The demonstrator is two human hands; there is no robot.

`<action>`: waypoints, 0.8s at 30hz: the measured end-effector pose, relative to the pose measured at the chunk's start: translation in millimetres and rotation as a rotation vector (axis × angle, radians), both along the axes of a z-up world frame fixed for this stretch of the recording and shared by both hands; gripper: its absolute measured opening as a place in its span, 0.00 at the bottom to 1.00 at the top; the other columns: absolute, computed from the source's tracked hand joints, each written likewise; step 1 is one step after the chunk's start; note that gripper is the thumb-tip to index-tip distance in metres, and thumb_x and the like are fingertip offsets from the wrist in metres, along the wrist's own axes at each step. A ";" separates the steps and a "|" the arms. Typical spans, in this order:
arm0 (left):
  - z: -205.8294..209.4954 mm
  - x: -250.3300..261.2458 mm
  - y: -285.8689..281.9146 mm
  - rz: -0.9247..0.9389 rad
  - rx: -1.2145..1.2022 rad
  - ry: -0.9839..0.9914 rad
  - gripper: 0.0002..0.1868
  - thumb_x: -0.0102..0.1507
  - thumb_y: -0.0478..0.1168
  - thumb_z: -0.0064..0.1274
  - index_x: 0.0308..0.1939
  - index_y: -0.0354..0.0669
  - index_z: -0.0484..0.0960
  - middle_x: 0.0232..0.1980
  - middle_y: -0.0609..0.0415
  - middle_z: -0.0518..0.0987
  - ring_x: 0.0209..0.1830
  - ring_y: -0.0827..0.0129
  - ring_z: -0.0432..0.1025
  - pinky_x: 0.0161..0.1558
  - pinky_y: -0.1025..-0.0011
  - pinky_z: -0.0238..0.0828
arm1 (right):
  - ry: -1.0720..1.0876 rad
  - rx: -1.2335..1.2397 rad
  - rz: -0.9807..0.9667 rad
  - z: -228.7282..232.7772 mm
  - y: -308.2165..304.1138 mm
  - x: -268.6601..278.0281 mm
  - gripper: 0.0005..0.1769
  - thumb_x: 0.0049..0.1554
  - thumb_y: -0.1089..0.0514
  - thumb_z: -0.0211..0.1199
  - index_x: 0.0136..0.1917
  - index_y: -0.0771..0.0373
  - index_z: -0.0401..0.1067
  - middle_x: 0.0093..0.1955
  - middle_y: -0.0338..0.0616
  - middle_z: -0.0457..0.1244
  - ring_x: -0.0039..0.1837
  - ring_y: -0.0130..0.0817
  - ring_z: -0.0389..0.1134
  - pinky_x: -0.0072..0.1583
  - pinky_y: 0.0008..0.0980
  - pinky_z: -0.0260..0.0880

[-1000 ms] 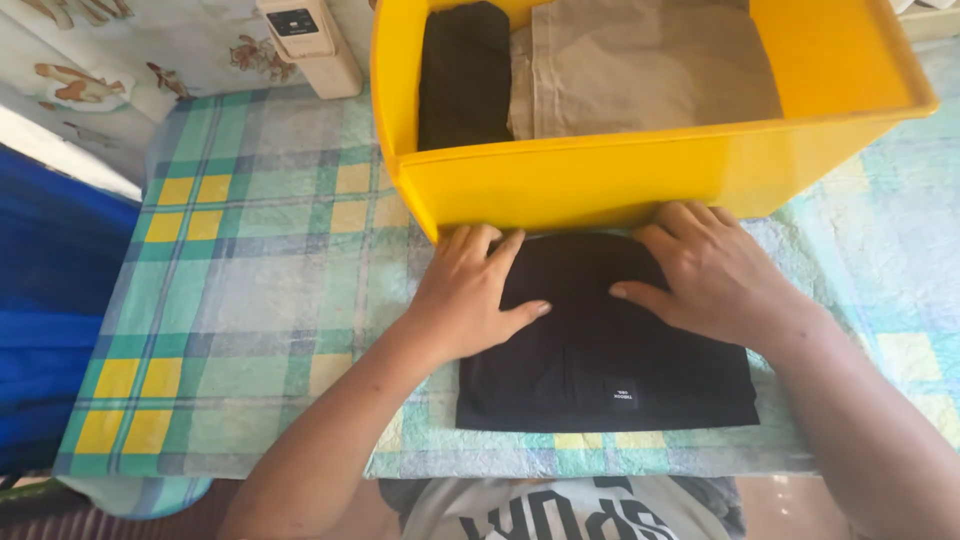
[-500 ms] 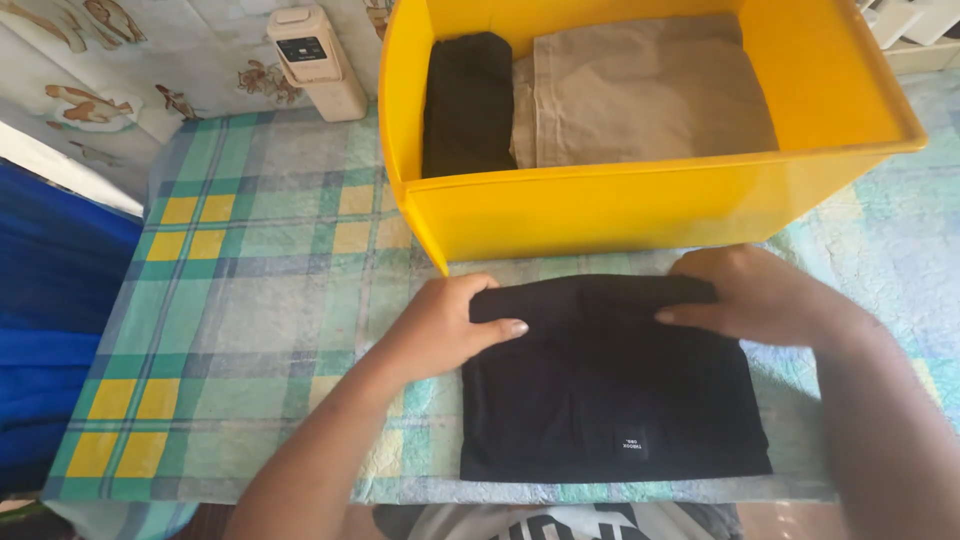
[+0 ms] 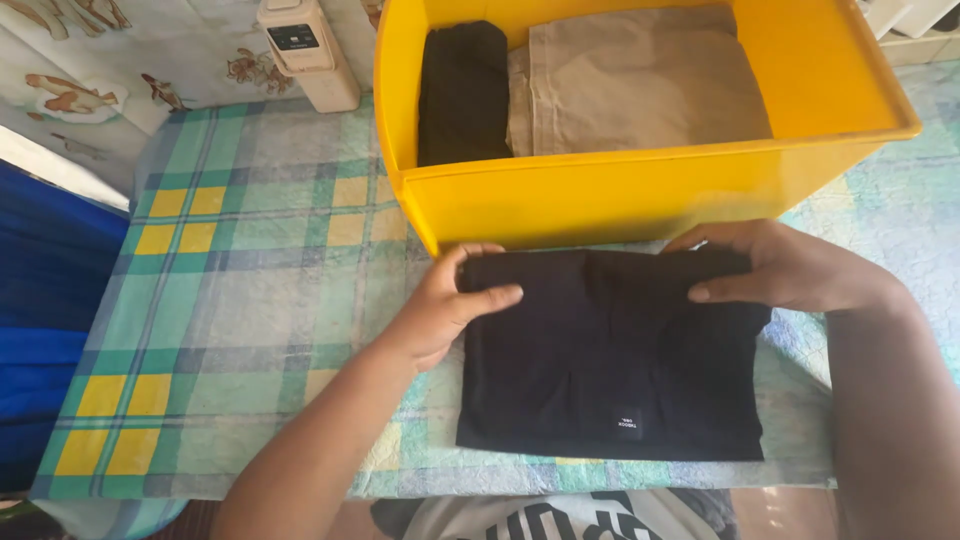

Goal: Folding a black shirt and beige pants and organizing them into a yellow storage bin.

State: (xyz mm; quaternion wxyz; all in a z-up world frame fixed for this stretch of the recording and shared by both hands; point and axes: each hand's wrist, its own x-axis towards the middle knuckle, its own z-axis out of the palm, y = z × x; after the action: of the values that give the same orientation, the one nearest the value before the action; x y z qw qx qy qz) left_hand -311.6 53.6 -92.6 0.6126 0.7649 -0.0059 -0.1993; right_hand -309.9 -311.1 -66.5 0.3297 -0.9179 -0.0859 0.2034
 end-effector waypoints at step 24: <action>40.5 -17.6 -1.5 -0.264 0.009 -0.212 0.30 0.58 0.46 0.60 0.63 0.41 0.76 0.63 0.50 0.82 0.63 0.58 0.78 0.64 0.62 0.78 | 0.188 -0.358 -0.089 25.1 -2.6 -19.0 0.42 0.52 0.42 0.70 0.77 0.47 0.62 0.81 0.25 0.56 0.78 0.31 0.61 0.76 0.35 0.59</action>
State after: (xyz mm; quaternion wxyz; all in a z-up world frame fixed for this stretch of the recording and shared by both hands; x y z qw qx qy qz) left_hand -329.2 52.2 -52.1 0.5736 0.7769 -0.1701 -0.1963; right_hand -328.9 -313.8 -41.5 0.1768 -0.9417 0.0236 0.2853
